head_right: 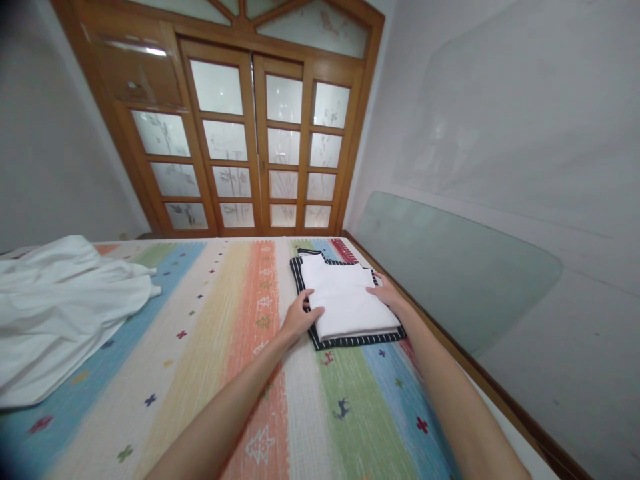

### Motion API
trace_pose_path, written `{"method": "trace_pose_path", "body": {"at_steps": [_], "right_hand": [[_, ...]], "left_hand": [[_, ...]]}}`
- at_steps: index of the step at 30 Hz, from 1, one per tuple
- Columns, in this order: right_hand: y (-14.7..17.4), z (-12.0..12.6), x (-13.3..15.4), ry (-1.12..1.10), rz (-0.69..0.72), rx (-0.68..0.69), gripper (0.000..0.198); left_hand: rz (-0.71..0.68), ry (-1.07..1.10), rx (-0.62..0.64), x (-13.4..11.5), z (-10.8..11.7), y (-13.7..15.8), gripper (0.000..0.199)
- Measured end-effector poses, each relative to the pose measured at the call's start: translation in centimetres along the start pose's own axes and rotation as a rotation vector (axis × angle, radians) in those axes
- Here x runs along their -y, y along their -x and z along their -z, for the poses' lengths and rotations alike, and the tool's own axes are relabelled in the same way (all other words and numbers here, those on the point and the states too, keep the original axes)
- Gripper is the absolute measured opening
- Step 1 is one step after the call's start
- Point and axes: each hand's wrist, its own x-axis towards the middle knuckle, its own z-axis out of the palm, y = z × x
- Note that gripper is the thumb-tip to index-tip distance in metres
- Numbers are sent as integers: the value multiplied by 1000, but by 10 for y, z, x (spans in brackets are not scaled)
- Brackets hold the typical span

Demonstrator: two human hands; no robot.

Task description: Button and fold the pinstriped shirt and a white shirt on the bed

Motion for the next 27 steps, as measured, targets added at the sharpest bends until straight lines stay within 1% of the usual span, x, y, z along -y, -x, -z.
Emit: {"method": "trace_pose_path", "body": {"at_steps": [2,3,6,7,9,10,12,13,14,16,18,19,22,27], "right_hand": [[-1,-1,2,129,28,-72,79],[-2,-1,2,225,44,-119,77],[-1,-2,6,588,122,-240,66],[0,-4,7,707,176,-272,62],[4,-10,8,904,347,-301,55],[6,-15,7,977,448,-287,53],[12,-28,2,1083,614,-187,51],[15,-36,-3,1128,644,-121,52],[18,-43,-8,1170,633,-62,53],[24,-55,-20,1234,557,-6,57],[29,-62,-29,1268,507,-36,60],[31,-65,-32,1276,505,-64,60],[35,-66,-36,1291,527,-119,60],[34,-65,-36,1330,545,-126,64]], "left_hand": [[-83,-82,-35,1,-1,4,54],[-145,-130,-66,1,-1,7,53],[-396,-315,-137,2,-2,14,41],[-481,-382,-132,3,-3,16,35],[-626,-511,-84,3,-5,19,23],[-687,-570,-51,3,-6,21,18],[-774,-676,15,4,-10,23,14],[-789,-721,44,4,-11,23,14],[-788,-758,73,5,-13,23,15],[-759,-813,127,5,-14,24,16],[-743,-847,171,4,-12,25,18],[-746,-860,190,3,-10,25,20],[-764,-889,247,0,-2,27,25],[-768,-906,327,-1,11,34,28]]}}
